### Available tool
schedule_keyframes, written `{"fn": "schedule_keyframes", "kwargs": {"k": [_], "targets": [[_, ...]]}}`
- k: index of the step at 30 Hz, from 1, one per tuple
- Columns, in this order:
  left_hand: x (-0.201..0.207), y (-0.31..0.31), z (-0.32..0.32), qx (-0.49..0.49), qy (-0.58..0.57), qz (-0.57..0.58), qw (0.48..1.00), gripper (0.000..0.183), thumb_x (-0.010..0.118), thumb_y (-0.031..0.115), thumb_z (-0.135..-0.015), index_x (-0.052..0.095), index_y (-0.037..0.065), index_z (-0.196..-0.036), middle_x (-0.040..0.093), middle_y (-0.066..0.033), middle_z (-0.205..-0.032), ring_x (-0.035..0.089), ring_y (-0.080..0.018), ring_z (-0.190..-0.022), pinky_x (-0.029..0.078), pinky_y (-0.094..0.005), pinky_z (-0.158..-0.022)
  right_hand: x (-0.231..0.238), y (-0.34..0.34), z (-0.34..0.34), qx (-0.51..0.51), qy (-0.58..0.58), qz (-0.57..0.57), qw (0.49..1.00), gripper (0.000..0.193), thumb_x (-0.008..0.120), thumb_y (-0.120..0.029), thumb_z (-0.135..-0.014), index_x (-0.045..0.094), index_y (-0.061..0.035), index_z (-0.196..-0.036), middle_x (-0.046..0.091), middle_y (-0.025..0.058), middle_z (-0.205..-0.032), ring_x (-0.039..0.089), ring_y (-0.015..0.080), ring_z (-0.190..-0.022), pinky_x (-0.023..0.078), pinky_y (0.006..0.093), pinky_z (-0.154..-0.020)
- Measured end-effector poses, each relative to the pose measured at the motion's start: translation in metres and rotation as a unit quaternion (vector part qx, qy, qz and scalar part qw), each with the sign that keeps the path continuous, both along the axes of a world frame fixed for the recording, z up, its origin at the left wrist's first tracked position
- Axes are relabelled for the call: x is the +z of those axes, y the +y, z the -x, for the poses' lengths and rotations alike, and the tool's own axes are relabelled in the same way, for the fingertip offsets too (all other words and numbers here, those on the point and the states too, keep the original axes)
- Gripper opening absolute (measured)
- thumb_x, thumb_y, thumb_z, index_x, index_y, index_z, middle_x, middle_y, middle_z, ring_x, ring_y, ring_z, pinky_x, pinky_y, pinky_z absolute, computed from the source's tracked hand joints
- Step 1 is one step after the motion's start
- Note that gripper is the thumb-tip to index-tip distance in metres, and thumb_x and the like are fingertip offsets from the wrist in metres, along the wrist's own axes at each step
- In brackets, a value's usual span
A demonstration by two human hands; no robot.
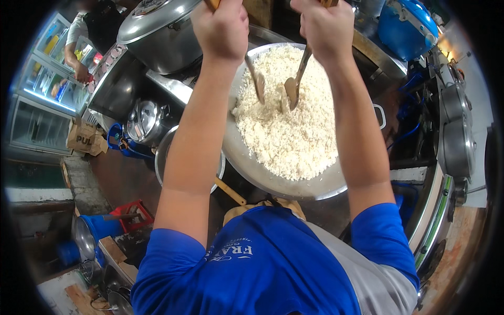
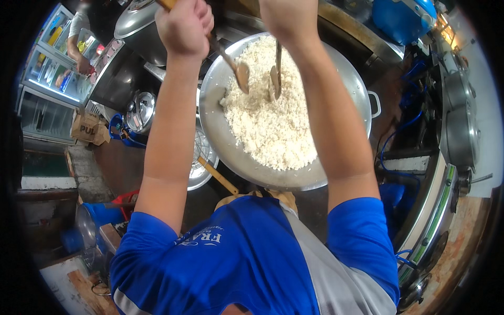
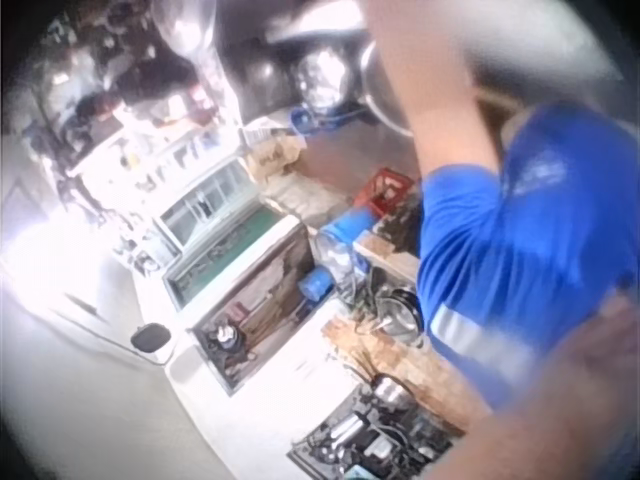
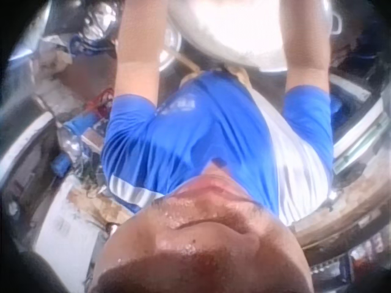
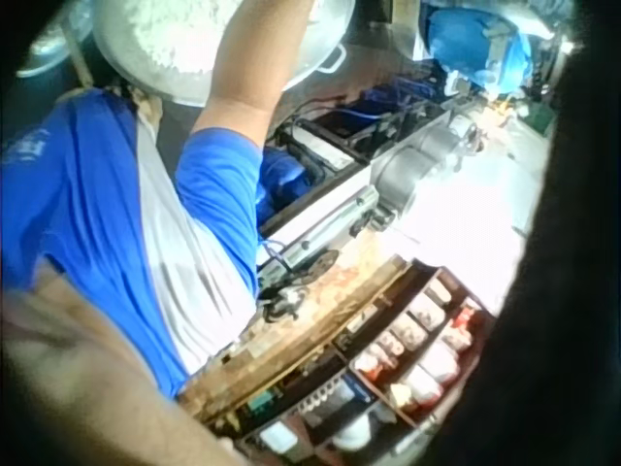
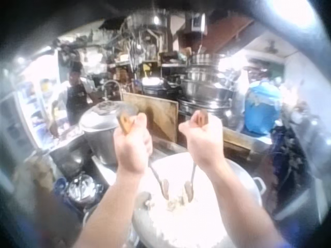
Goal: The person uses two wooden spoons to continuously mix a large quantity of white rice in a large metal bowl. The mixing action is repetitive and consistent throughout the clip.
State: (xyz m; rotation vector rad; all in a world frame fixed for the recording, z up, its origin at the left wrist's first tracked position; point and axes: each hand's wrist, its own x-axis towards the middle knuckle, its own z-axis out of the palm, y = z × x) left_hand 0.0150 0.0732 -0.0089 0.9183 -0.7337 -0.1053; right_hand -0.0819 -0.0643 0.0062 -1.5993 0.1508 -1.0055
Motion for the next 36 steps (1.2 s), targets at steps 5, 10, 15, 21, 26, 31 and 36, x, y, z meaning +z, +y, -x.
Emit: {"fn": "schedule_keyframes", "kwargs": {"k": [5,10,15,21,26,31,36], "targets": [[-0.148,-0.043,0.022,0.145,-0.071,-0.099,0.982,0.029,0.063,0.018,-0.095,0.061,-0.001,-0.072,0.056,0.0003,-0.066,0.049,-0.0092,-0.065,0.039,-0.0284,-0.059,-0.161,0.025,-0.012,-0.153,0.031,0.117,0.981,0.018,0.068,-0.008,-0.08,0.055,-0.0021,-0.069,0.048,0.0069,-0.057,0.046,0.0115,-0.058,0.04,0.0308,-0.054],[-0.086,-0.02,-0.016,0.071,0.042,-0.025,0.996,0.028,0.065,0.021,-0.094,0.056,0.01,-0.07,0.045,0.0044,-0.056,0.039,-0.0049,-0.044,0.026,-0.0235,-0.039,-0.094,-0.011,-0.014,-0.138,-0.016,0.108,0.984,0.024,0.067,-0.001,-0.081,0.051,-0.0066,-0.065,0.049,-0.0031,-0.056,0.041,0.0046,-0.051,0.033,0.0235,-0.047],[-0.005,0.017,0.003,0.053,0.058,0.041,0.996,0.034,0.058,0.016,-0.095,0.045,0.011,-0.065,0.041,0.003,-0.056,0.036,-0.007,-0.045,0.026,-0.0256,-0.042,-0.009,0.019,-0.008,-0.054,-0.037,0.118,0.991,0.027,0.064,0.001,-0.083,0.049,-0.0077,-0.064,0.05,-0.0022,-0.055,0.042,0.008,-0.042,0.033,0.0255,-0.041],[-0.123,-0.038,0.006,0.125,0.0,-0.022,0.992,0.035,0.06,0.019,-0.096,0.05,0.011,-0.063,0.045,0.0033,-0.055,0.041,-0.0068,-0.046,0.027,-0.0249,-0.043,-0.144,0.014,-0.027,-0.165,0.006,0.07,0.984,0.025,0.065,-0.003,-0.081,0.047,-0.0063,-0.064,0.046,-0.0032,-0.059,0.041,0.0049,-0.058,0.035,0.0262,-0.051],[-0.031,0.002,0.008,0.037,0.069,0.03,0.996,0.035,0.06,0.02,-0.097,0.045,0.011,-0.066,0.038,0.0041,-0.055,0.034,-0.0054,-0.044,0.022,-0.0247,-0.04,-0.046,0.006,-0.022,-0.117,-0.067,0.093,0.987,0.024,0.063,0.002,-0.081,0.049,-0.0064,-0.064,0.053,0.0007,-0.057,0.044,0.0071,-0.043,0.034,0.0252,-0.039],[-0.157,-0.03,0.005,0.192,-0.011,-0.101,0.976,0.034,0.06,0.017,-0.093,0.051,0.006,-0.062,0.048,0.0013,-0.056,0.043,-0.0068,-0.054,0.032,-0.0274,-0.051,-0.124,0.019,-0.016,-0.24,0.008,0.135,0.961,0.02,0.063,-0.001,-0.084,0.052,-0.0028,-0.067,0.049,0.0014,-0.056,0.046,0.0093,-0.053,0.039,0.0282,-0.05],[-0.145,-0.014,0.029,0.056,0.082,-0.068,0.993,0.032,0.06,0.016,-0.095,0.046,0.01,-0.067,0.044,0.0029,-0.057,0.038,-0.0054,-0.047,0.026,-0.0241,-0.044,-0.138,0.021,-0.006,-0.167,0.019,0.015,0.986,0.015,0.06,0.002,-0.081,0.051,-0.0019,-0.07,0.047,-0.0033,-0.061,0.041,0.0048,-0.06,0.034,0.0245,-0.052]]}}
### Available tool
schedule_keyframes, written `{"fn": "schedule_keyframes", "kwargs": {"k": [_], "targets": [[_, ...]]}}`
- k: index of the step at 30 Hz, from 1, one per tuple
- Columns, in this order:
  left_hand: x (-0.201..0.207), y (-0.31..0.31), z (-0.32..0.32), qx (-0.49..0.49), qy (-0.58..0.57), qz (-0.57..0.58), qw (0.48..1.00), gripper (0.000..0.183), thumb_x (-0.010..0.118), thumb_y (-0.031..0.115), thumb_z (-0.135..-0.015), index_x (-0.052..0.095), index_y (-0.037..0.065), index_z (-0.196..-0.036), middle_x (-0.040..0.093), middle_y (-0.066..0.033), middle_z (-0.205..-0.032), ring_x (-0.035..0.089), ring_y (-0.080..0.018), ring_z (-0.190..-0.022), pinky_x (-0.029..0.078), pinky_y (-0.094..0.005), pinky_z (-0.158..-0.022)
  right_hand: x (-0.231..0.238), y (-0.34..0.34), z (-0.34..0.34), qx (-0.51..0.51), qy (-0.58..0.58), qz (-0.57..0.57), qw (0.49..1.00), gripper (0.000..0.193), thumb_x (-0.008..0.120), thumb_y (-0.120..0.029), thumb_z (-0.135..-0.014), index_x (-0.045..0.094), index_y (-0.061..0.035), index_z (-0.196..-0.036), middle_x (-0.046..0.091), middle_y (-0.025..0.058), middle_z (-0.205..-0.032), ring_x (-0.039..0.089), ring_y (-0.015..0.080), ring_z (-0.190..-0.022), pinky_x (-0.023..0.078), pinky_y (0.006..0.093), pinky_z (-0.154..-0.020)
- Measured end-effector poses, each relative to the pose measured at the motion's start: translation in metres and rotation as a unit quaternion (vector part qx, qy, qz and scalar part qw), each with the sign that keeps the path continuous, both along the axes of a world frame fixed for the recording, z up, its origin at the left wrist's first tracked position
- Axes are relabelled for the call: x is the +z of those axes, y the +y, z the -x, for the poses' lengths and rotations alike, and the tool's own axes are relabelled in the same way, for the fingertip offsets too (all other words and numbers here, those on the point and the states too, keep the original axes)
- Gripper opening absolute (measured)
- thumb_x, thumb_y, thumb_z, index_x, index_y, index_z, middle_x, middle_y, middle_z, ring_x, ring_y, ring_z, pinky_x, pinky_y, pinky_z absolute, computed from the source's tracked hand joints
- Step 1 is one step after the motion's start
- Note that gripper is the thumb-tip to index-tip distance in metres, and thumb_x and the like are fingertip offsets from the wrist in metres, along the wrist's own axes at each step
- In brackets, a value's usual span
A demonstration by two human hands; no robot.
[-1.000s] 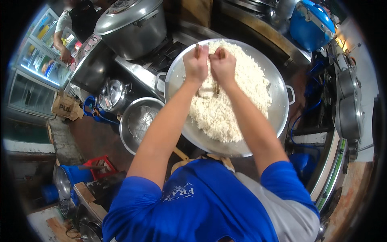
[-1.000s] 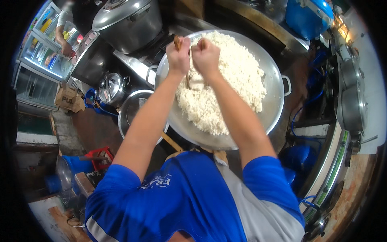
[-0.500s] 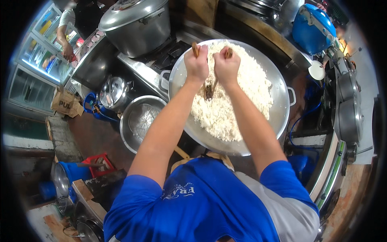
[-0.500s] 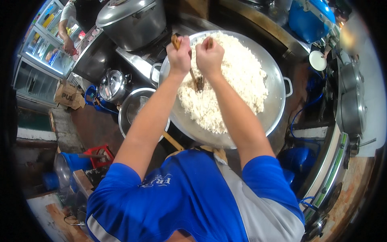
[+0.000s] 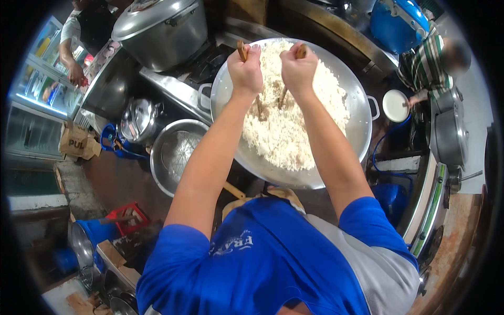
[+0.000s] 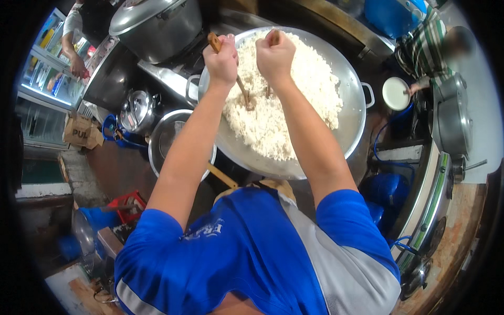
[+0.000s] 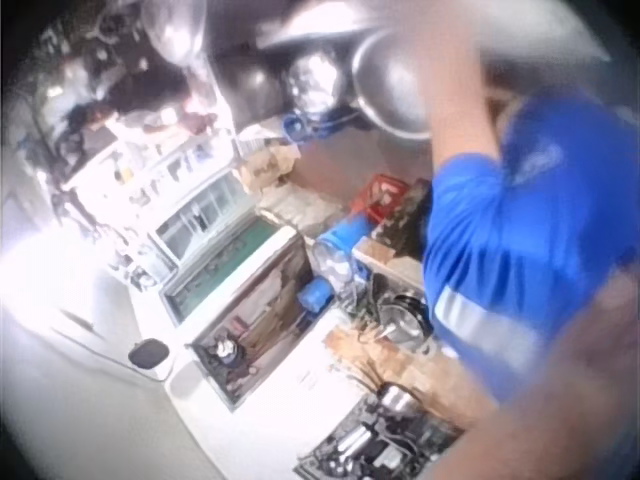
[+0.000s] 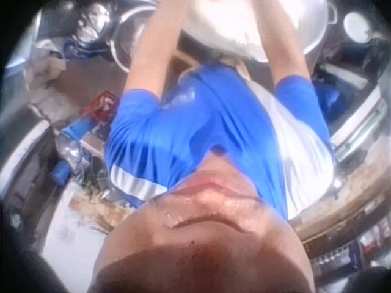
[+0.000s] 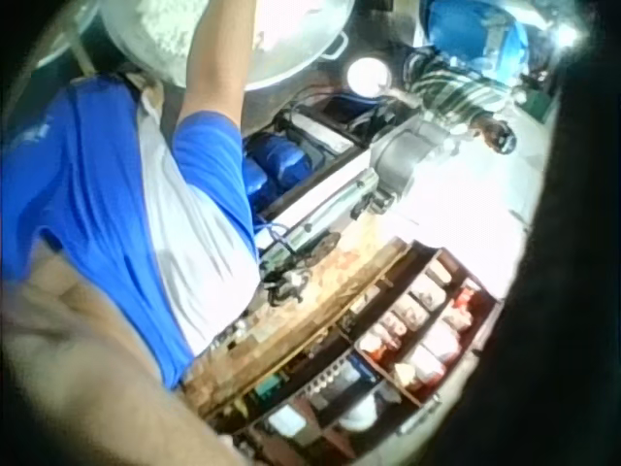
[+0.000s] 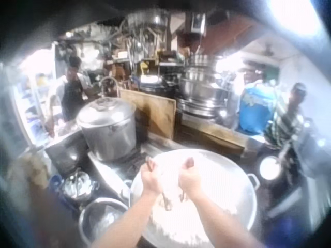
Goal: The person uses two wooden spoons to continuously mix a large quantity of white rice in a large metal bowl. The mixing action is repetitive and consistent throughout the clip.
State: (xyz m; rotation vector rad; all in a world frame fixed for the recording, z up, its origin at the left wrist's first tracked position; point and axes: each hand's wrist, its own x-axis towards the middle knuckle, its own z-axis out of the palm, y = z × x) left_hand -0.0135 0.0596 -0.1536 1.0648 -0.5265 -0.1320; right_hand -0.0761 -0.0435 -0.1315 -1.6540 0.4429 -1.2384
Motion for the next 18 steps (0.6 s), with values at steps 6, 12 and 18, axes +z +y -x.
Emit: {"fn": "schedule_keyframes", "kwargs": {"k": [6,12,18], "targets": [[0.103,-0.002,-0.004,-0.034,-0.03,0.095,0.994,0.035,0.053,0.014,-0.097,0.043,0.012,-0.064,0.039,0.0034,-0.054,0.032,-0.0066,-0.043,0.024,-0.0247,-0.041,0.082,-0.029,0.0,-0.003,-0.045,0.066,0.997,0.018,0.063,0.001,-0.079,0.052,-0.003,-0.065,0.05,-0.0014,-0.056,0.048,0.0102,-0.05,0.037,0.0288,-0.047],[-0.003,-0.045,-0.001,-0.002,0.019,0.008,1.0,0.027,0.06,0.014,-0.095,0.052,0.006,-0.07,0.049,0.0038,-0.064,0.044,-0.0055,-0.059,0.035,-0.0246,-0.053,-0.011,0.001,0.0,-0.03,0.033,0.053,0.998,0.019,0.065,0.0,-0.082,0.052,-0.0035,-0.069,0.051,-0.0015,-0.061,0.043,0.0059,-0.06,0.038,0.0267,-0.054],[0.11,-0.009,-0.012,-0.067,0.007,0.081,0.994,0.035,0.06,0.018,-0.096,0.047,0.009,-0.065,0.042,0.0052,-0.055,0.035,-0.004,-0.047,0.024,-0.0229,-0.044,0.129,-0.033,0.031,0.059,-0.091,0.039,0.993,0.019,0.061,0.001,-0.084,0.054,-0.005,-0.068,0.054,0.0017,-0.059,0.048,0.0079,-0.046,0.036,0.0254,-0.042]]}}
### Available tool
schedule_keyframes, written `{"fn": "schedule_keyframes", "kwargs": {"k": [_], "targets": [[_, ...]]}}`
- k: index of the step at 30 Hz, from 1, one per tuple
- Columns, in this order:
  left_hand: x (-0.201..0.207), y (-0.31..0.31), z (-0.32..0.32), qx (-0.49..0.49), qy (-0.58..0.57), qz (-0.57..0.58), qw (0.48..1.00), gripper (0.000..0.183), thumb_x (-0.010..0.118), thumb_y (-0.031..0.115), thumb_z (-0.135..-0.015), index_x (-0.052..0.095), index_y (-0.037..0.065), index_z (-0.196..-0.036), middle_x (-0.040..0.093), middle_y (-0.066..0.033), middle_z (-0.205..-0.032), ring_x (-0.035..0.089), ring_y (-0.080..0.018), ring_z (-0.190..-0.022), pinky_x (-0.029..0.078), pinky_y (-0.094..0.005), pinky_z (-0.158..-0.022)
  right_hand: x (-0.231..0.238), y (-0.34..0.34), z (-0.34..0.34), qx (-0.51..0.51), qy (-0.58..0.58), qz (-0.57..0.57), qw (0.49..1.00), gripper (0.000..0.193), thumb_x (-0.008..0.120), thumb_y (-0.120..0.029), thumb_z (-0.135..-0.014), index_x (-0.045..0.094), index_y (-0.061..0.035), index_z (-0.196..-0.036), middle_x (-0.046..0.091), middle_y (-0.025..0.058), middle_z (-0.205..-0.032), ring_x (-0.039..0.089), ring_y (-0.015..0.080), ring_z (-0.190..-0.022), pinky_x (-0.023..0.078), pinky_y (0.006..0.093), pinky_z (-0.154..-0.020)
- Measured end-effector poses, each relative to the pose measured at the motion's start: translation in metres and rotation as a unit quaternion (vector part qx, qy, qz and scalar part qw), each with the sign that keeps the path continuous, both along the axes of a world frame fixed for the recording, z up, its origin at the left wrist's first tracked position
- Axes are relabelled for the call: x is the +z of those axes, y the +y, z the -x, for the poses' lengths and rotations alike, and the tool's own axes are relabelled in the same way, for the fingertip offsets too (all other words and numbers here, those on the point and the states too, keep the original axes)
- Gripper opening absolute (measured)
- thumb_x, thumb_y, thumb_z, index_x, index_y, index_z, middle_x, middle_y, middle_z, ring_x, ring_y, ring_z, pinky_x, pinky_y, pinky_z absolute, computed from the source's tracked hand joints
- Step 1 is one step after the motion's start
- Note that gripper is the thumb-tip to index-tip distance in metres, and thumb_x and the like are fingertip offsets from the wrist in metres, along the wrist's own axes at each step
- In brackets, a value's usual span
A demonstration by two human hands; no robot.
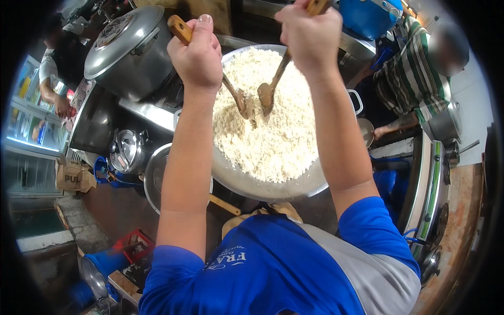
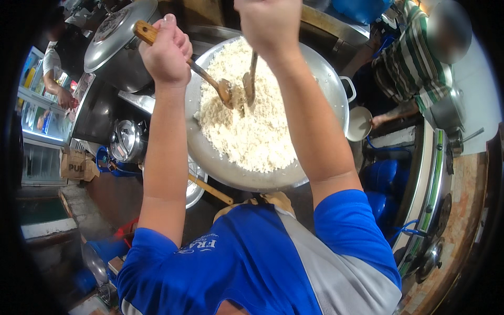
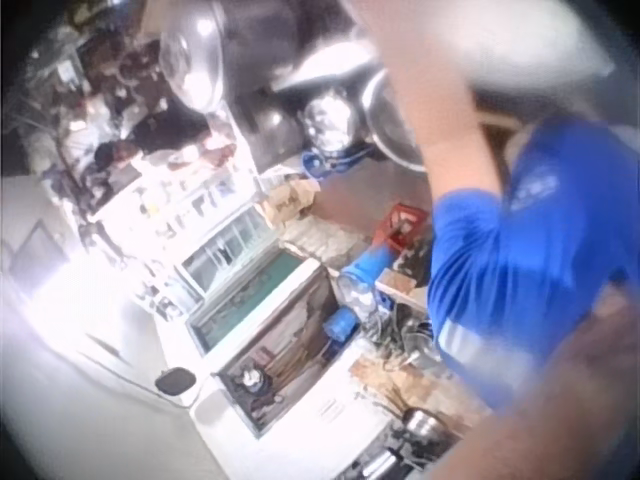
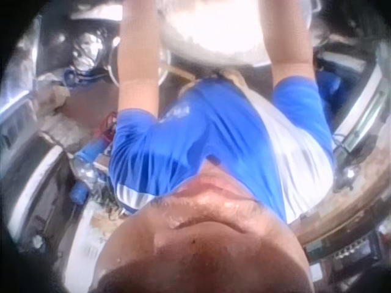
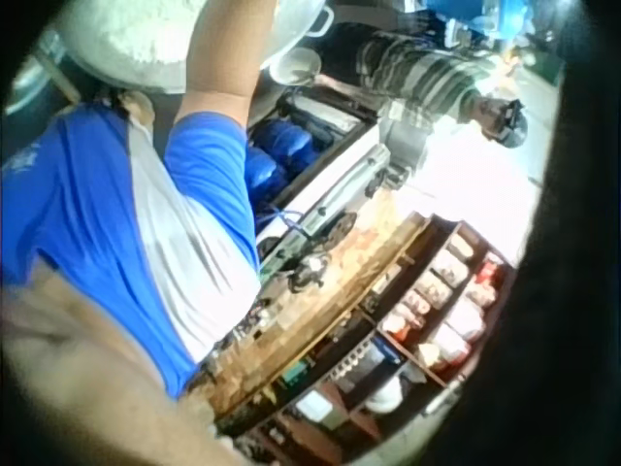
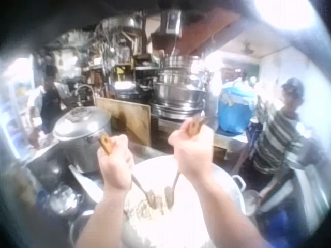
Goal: The person uses two wooden spoons to continuously mix a large quantity of white rice in a large metal bowl. The mixing action is repetitive and consistent throughout the clip.
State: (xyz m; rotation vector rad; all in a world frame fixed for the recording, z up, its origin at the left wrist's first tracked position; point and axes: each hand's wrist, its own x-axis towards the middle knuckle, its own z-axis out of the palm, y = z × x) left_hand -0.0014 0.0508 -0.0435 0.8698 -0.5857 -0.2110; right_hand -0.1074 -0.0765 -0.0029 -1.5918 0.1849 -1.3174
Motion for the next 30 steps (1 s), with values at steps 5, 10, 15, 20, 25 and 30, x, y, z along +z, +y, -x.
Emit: {"fn": "schedule_keyframes", "kwargs": {"k": [5,10,15,20,25,30], "targets": [[-0.114,-0.047,-0.001,0.081,-0.018,-0.082,0.993,0.029,0.059,0.017,-0.098,0.052,0.007,-0.071,0.045,0.0039,-0.058,0.041,-0.0058,-0.047,0.029,-0.0235,-0.043,-0.13,-0.016,-0.011,-0.164,0.105,0.086,0.977,0.017,0.059,0.005,-0.082,0.053,-0.005,-0.07,0.051,-0.0021,-0.06,0.048,0.0066,-0.057,0.039,0.0263,-0.052],[-0.118,-0.058,0.008,0.002,-0.07,-0.117,0.991,0.028,0.06,0.015,-0.097,0.051,0.012,-0.071,0.043,0.0071,-0.06,0.038,-0.0044,-0.05,0.028,-0.0234,-0.047,-0.171,0.012,-0.012,-0.037,0.07,-0.053,0.995,0.012,0.061,0.004,-0.075,0.052,-0.0015,-0.07,0.052,0.0045,-0.057,0.046,0.0076,-0.056,0.04,0.0272,-0.05],[-0.134,-0.049,0.016,0.001,-0.007,-0.121,0.993,0.025,0.057,0.013,-0.098,0.052,0.012,-0.074,0.042,0.0079,-0.061,0.039,-0.003,-0.055,0.03,-0.0234,-0.049,-0.174,0.016,-0.011,-0.03,0.083,-0.007,0.996,0.013,0.057,0.009,-0.081,0.052,-0.0016,-0.075,0.049,0.0001,-0.063,0.045,0.0047,-0.063,0.042,0.0241,-0.054],[-0.133,-0.048,0.006,-0.034,0.003,-0.108,0.994,0.026,0.058,0.015,-0.099,0.05,0.011,-0.074,0.04,0.0072,-0.057,0.037,-0.0034,-0.049,0.027,-0.0229,-0.044,-0.151,0.025,-0.002,-0.039,0.068,-0.022,0.997,0.017,0.057,0.006,-0.079,0.046,-0.0021,-0.068,0.041,0.001,-0.056,0.035,0.006,-0.057,0.031,0.0275,-0.048],[-0.095,-0.032,0.014,-0.045,-0.014,-0.045,0.998,0.022,0.059,0.024,-0.1,0.051,0.012,-0.083,0.039,0.0058,-0.059,0.034,-0.0042,-0.046,0.024,-0.0221,-0.041,-0.132,0.029,0.022,0.002,0.051,0.004,0.999,0.018,0.057,0.004,-0.079,0.045,-0.0028,-0.067,0.038,-0.0019,-0.056,0.034,0.0052,-0.057,0.03,0.0269,-0.048],[0.042,-0.033,0.055,-0.076,-0.057,0.008,0.995,0.028,0.057,0.022,-0.1,0.048,0.012,-0.076,0.037,0.0069,-0.058,0.032,-0.0027,-0.046,0.021,-0.0219,-0.042,-0.01,0.016,0.037,-0.014,0.026,0.141,0.99,0.013,0.06,0.001,-0.07,0.047,-0.0011,-0.071,0.048,0.0161,-0.062,0.044,0.025,-0.054,0.041,0.0353,-0.054]]}}
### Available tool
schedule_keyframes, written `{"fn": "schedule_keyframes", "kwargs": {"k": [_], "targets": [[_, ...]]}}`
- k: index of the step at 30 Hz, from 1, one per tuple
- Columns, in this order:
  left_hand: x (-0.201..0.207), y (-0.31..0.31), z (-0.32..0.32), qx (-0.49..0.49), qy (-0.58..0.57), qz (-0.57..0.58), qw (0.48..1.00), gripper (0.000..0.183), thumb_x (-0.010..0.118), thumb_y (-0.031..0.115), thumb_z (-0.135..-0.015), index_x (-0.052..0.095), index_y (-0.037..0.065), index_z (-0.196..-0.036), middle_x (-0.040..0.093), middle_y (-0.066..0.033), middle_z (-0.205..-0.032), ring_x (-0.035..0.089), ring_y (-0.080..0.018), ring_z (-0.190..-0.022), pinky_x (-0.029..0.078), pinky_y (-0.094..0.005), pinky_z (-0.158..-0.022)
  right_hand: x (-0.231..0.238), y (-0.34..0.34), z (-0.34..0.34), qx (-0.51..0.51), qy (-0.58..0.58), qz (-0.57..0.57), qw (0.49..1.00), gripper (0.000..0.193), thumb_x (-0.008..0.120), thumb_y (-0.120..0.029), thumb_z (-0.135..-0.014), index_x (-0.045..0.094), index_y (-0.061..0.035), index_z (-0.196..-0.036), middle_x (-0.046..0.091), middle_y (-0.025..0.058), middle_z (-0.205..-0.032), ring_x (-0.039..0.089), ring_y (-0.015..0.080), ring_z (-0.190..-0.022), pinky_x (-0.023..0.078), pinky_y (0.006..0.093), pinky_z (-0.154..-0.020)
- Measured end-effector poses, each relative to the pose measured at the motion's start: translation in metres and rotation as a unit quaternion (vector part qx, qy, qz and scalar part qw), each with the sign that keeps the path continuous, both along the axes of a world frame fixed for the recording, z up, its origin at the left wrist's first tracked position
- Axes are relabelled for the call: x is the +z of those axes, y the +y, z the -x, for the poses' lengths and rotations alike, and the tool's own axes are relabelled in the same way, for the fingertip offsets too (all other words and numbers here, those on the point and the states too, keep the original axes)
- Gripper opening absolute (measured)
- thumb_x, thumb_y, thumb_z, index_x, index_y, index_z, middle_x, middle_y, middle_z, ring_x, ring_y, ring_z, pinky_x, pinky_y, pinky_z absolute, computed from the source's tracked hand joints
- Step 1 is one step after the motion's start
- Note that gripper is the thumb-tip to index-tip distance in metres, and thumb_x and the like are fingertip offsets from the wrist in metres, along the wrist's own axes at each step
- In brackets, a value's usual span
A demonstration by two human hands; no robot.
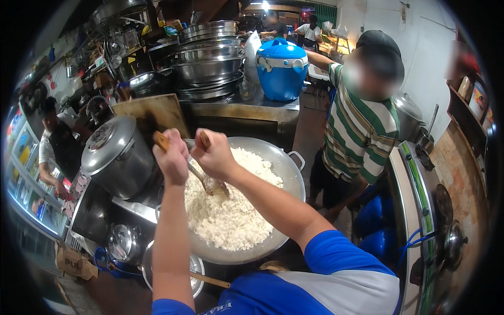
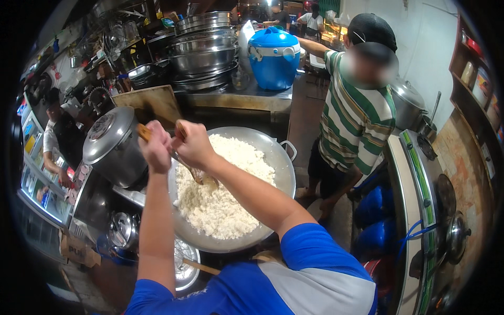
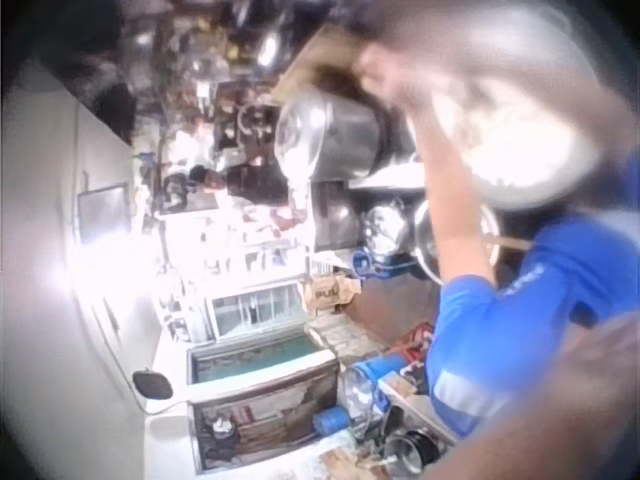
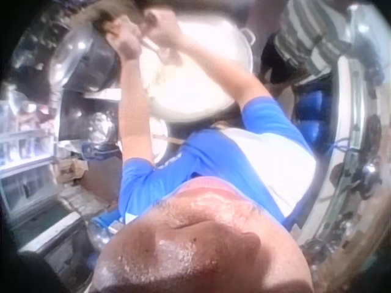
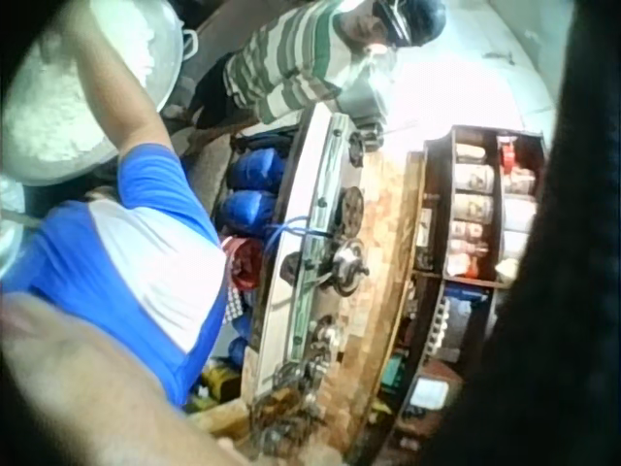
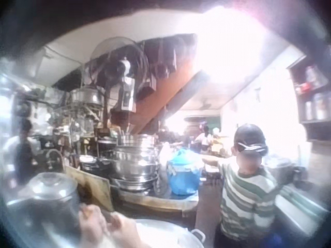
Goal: The person uses two wooden spoons to continuously mix a large quantity of white rice in a large metal bowl. The mixing action is repetitive and consistent throughout the clip.
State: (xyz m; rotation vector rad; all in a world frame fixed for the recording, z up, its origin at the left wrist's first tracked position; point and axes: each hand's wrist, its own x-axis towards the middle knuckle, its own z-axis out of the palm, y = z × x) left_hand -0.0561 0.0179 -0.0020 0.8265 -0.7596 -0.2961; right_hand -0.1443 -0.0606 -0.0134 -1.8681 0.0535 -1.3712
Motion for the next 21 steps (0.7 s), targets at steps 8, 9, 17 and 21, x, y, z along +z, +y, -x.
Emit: {"fn": "schedule_keyframes", "kwargs": {"k": [8,9,17,21], "targets": [[-0.186,-0.056,-0.028,0.078,0.009,-0.128,0.989,0.026,0.058,0.02,-0.097,0.048,0.011,-0.074,0.044,0.0039,-0.058,0.038,-0.0067,-0.046,0.025,-0.0249,-0.043,-0.112,-0.051,-0.01,-0.046,0.042,-0.126,0.99,0.015,0.063,0.0,-0.074,0.048,-0.0023,-0.07,0.047,0.0088,-0.059,0.041,0.0143,-0.056,0.036,0.0323,-0.052],[-0.191,-0.058,-0.011,0.024,0.03,-0.163,0.986,0.027,0.058,0.019,-0.097,0.049,0.011,-0.073,0.045,0.0029,-0.057,0.041,-0.0066,-0.048,0.026,-0.0243,-0.043,-0.148,-0.062,0.005,-0.046,0.07,-0.167,0.982,0.018,0.063,-0.001,-0.076,0.047,-0.0038,-0.069,0.043,0.0051,-0.058,0.04,0.0113,-0.057,0.034,0.03,-0.052],[-0.168,-0.046,0.011,0.05,-0.045,-0.282,0.957,0.019,0.06,0.021,-0.099,0.053,0.007,-0.089,0.054,-0.0023,-0.072,0.05,-0.0091,-0.063,0.04,-0.0259,-0.056,-0.139,-0.024,0.092,-0.169,0.014,-0.163,0.972,0.028,0.072,-0.012,-0.081,0.06,-0.0008,-0.104,0.062,0.0058,-0.081,0.059,0.0165,-0.075,0.051,0.03,-0.071],[-0.141,0.04,0.039,0.14,-0.138,-0.269,0.943,0.034,0.062,0.015,-0.095,0.051,0.002,-0.125,0.056,-0.0116,-0.112,0.056,-0.0162,-0.095,0.046,-0.0301,-0.084,-0.17,0.047,0.246,-0.251,0.052,-0.232,0.938,0.024,0.07,-0.008,-0.085,0.061,-0.0003,-0.106,0.065,0.0052,-0.087,0.061,0.0117,-0.079,0.051,0.0266,-0.072]]}}
